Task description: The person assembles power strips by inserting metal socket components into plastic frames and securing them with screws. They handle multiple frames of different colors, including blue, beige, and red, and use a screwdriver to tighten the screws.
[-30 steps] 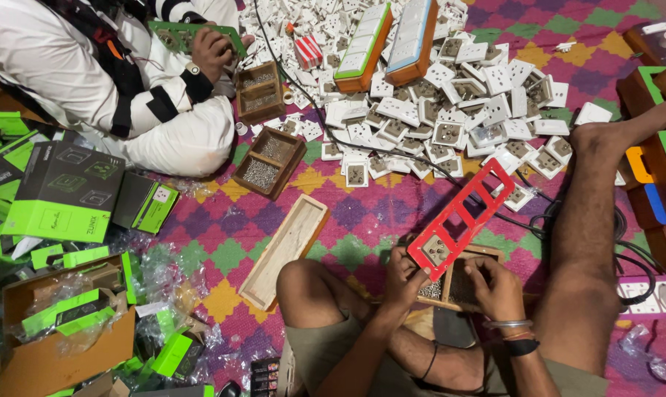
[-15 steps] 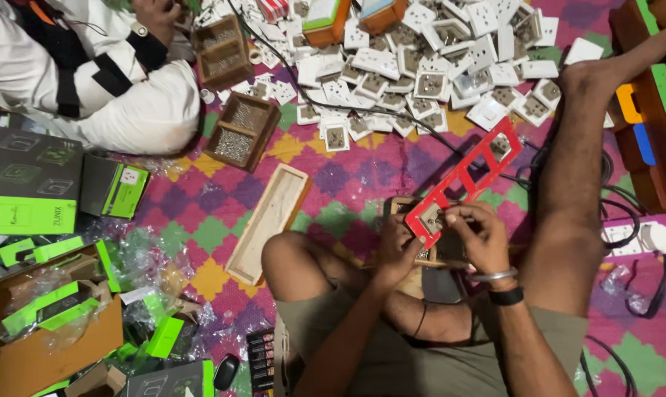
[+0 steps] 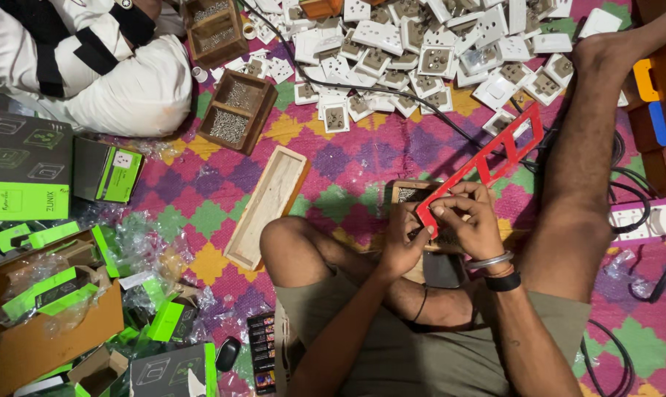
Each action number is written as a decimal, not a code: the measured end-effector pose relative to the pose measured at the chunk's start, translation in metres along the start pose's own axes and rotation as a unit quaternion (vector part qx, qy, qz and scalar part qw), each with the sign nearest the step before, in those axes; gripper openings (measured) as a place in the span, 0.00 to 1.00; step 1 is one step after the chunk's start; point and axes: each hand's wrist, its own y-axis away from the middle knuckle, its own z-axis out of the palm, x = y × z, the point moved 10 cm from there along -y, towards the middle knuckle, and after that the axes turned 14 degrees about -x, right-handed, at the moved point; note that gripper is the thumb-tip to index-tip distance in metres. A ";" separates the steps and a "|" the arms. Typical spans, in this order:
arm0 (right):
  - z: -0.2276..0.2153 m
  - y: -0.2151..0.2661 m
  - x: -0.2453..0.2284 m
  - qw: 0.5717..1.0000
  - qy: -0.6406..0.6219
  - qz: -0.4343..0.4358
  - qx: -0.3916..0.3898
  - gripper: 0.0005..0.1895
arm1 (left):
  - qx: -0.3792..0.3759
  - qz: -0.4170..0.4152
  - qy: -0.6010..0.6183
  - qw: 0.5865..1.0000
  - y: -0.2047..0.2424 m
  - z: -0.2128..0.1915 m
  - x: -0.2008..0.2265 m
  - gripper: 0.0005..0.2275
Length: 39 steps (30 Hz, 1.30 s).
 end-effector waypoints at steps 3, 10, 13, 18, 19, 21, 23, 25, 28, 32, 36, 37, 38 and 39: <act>0.002 0.000 0.007 0.999 -0.029 0.022 0.002 0.10 | -0.003 0.007 -0.012 1.000 0.000 0.001 0.002 0.18; 0.003 -0.001 0.005 1.000 -0.010 0.011 0.003 0.10 | 0.008 0.006 -0.044 0.999 0.002 -0.001 0.008 0.18; 0.003 -0.001 0.008 0.999 -0.025 0.020 0.002 0.10 | 0.010 -0.024 -0.073 0.997 0.003 -0.001 0.005 0.18; 0.002 -0.001 0.000 1.000 -0.005 0.005 0.013 0.10 | 0.012 -0.013 -0.075 0.997 0.002 -0.001 0.012 0.18; 0.001 -0.001 -0.003 1.000 -0.002 0.000 0.022 0.11 | 0.012 -0.012 -0.080 0.997 0.002 -0.001 0.013 0.18; 0.000 0.001 -0.010 0.999 0.006 -0.007 0.038 0.11 | 0.014 -0.040 -0.099 0.994 0.003 -0.001 0.011 0.18; -0.001 0.003 -0.022 0.996 0.067 -0.012 0.056 0.10 | 0.012 -0.056 -0.093 0.994 0.003 -0.001 0.010 0.18; -0.001 0.006 -0.036 0.990 0.115 -0.020 0.073 0.09 | 0.007 -0.060 -0.063 0.996 0.002 -0.001 0.008 0.18; 0.002 0.012 -0.058 0.984 0.150 -0.033 0.095 0.08 | 0.016 -0.046 -0.108 0.993 0.001 -0.004 0.013 0.18; 0.004 0.016 -0.079 0.983 0.142 -0.052 0.108 0.08 | 0.021 -0.052 -0.102 0.993 0.003 -0.005 0.009 0.19; 0.005 0.018 -0.091 0.976 0.164 -0.078 0.118 0.08 | 0.027 -0.021 -0.077 0.996 0.004 -0.004 0.014 0.19; 0.004 0.017 -0.089 0.976 0.167 -0.073 0.123 0.07 | 0.029 -0.005 -0.071 0.997 0.004 -0.004 0.017 0.19; 0.004 0.017 -0.087 0.975 0.170 -0.068 0.128 0.07 | 0.026 -0.014 -0.083 0.996 0.004 -0.003 0.017 0.19; 0.003 0.016 -0.084 0.974 0.174 -0.064 0.134 0.07 | 0.022 -0.023 -0.095 0.995 0.004 -0.003 0.016 0.19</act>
